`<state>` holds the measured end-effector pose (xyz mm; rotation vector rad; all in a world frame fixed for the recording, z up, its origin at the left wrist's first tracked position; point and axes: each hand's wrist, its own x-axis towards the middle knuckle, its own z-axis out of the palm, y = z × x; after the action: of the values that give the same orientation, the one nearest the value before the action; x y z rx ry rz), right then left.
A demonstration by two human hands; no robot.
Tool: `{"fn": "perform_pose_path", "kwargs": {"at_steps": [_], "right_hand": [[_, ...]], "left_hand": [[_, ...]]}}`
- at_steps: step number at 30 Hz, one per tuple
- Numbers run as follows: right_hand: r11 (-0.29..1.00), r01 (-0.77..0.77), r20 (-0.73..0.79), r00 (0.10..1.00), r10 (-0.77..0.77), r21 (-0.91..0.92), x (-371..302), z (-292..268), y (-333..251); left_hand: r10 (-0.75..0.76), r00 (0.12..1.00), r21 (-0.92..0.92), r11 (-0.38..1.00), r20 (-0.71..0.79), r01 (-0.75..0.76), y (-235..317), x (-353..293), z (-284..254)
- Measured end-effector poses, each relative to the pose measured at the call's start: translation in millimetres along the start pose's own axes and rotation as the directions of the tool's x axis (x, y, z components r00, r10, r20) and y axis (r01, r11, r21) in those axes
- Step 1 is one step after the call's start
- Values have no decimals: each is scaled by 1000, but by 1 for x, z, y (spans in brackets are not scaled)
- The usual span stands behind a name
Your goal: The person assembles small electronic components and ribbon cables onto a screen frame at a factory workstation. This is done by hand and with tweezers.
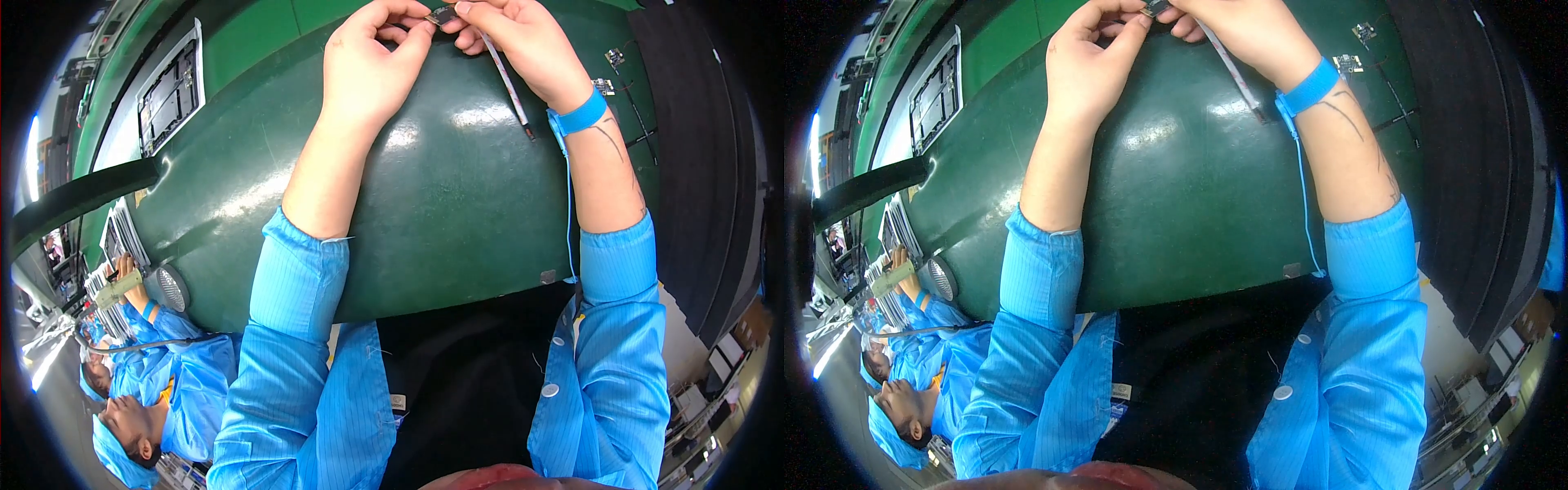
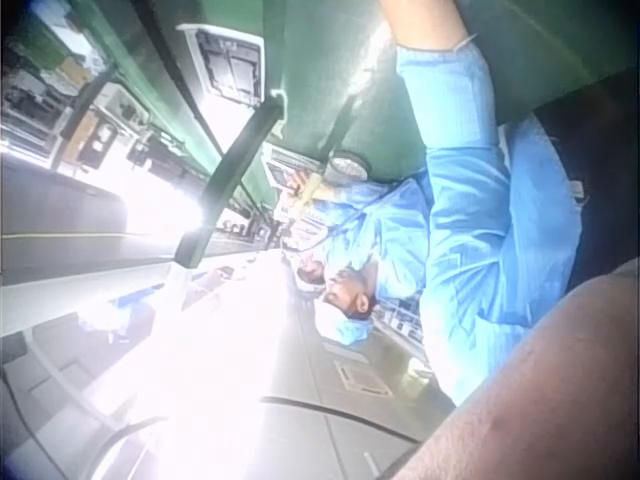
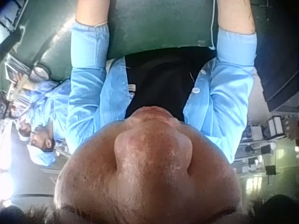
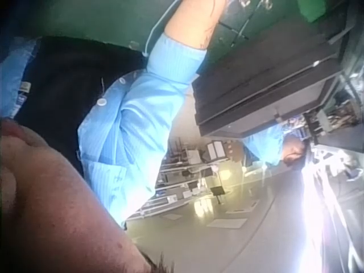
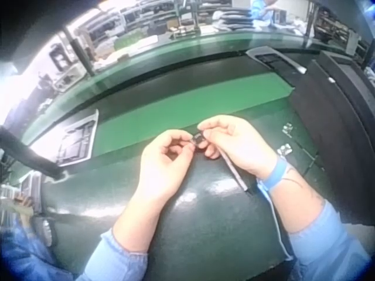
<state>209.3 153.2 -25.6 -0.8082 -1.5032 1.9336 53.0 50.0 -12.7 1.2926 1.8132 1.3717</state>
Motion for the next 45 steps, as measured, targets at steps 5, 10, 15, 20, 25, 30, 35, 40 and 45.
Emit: {"fn": "perform_pose_path", "kwargs": {"at_steps": [5, 10, 15, 20, 25, 30, 35, 40, 45], "right_hand": [[997, -73, -56, 996, 74, 28, -2, 4, -3], [1000, -22, -56, 998, 22, 7, -5, 4, -5], [999, -42, -45, 998, 42, 4, -1, 2, -1], [999, -30, -14, 999, 30, -15, 0, -4, 2], [996, -86, -29, 996, 87, 33, -3, -1, -5], [999, 10, 32, 999, -8, -50, 1, -4, 7], [999, 3, 13, 1000, -2, -36, 3, -9, 10], [999, 29, -5, 1000, -29, -39, 1, -6, 6], [999, 18, -48, 999, -19, -30, 1, -2, 3]], "left_hand": [[12, 1000, 23, 1000, 5, -12, -4, 0, 0], [-3, 1000, 30, 1000, 9, 3, 4, 0, 2], [27, 999, 44, 999, 27, -29, -2, 0, 0], [-43, 999, 24, 999, 19, 43, 1, -1, 1], [-60, 998, 14, 998, -23, 60, 0, -1, 2], [-62, 997, -64, 996, -36, 60, -12, 1, 2], [-68, 998, -73, 995, -8, 67, -4, 1, 2], [-88, 996, -47, 995, 7, 88, -2, 1, 2], [-90, 996, -112, 990, 12, 91, -7, 3, 0]]}}
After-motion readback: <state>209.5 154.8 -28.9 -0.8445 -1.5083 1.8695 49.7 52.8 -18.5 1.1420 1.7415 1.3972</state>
